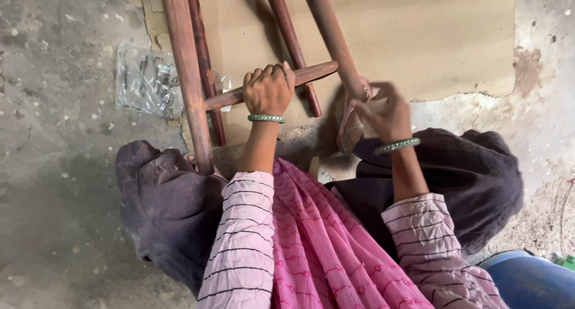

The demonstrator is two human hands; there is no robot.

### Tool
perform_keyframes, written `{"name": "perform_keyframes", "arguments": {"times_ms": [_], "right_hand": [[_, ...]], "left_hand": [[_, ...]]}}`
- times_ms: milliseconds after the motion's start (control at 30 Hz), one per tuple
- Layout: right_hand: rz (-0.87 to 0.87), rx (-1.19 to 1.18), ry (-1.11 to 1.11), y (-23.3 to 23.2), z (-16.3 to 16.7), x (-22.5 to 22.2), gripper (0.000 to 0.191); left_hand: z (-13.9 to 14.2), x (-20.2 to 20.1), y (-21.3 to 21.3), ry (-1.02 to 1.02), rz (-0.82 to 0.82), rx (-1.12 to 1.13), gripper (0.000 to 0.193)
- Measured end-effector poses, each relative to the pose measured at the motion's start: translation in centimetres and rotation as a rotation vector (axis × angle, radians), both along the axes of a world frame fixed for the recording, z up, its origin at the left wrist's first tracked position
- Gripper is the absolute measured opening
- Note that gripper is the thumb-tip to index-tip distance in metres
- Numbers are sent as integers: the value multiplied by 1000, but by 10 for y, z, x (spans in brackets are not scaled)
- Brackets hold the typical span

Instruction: The person sits on the floor and sands a small wooden stool with a sanding block, working on the legs and seat. The stool is placed on a cardboard sheet, and the person adjusts their grip and position to reach different parts of the stool.

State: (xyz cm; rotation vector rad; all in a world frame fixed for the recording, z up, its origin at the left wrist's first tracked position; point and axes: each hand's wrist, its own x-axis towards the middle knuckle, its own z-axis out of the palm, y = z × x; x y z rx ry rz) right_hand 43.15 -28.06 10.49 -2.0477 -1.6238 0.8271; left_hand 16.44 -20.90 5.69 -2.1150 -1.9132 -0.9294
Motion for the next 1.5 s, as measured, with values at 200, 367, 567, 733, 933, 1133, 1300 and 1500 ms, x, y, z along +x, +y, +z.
{"name": "perform_keyframes", "arguments": {"times_ms": [200, 367, 567, 733, 933, 1133, 1300, 1500], "right_hand": [[-176, 299, 102, 42, 8, 13, 62], [-136, 241, 309, 86, -10, 5, 61], [-251, 60, 569, 81, -2, -7, 60], [-129, 201, 410, 60, 20, -26, 51], [-26, 220, 721, 48, 14, -66, 46], [-34, -152, 622, 41, 45, -43, 33], [547, -192, 197, 47, 68, -16, 32], [210, -90, 352, 54, 51, -11, 21]], "left_hand": [[-3, 0, -1, -8, -6, 9, 38], [-6, 1, 0, -26, 1, -2, 38], [-6, 2, -1, -31, -6, -9, 37], [12, 0, -5, -155, -101, -96, 37], [54, 63, -53, -1034, -260, -369, 35], [52, 41, -42, -1086, -416, -393, 22], [60, 29, -28, -710, -585, -542, 20], [61, 27, 3, -372, -223, -144, 8]]}}
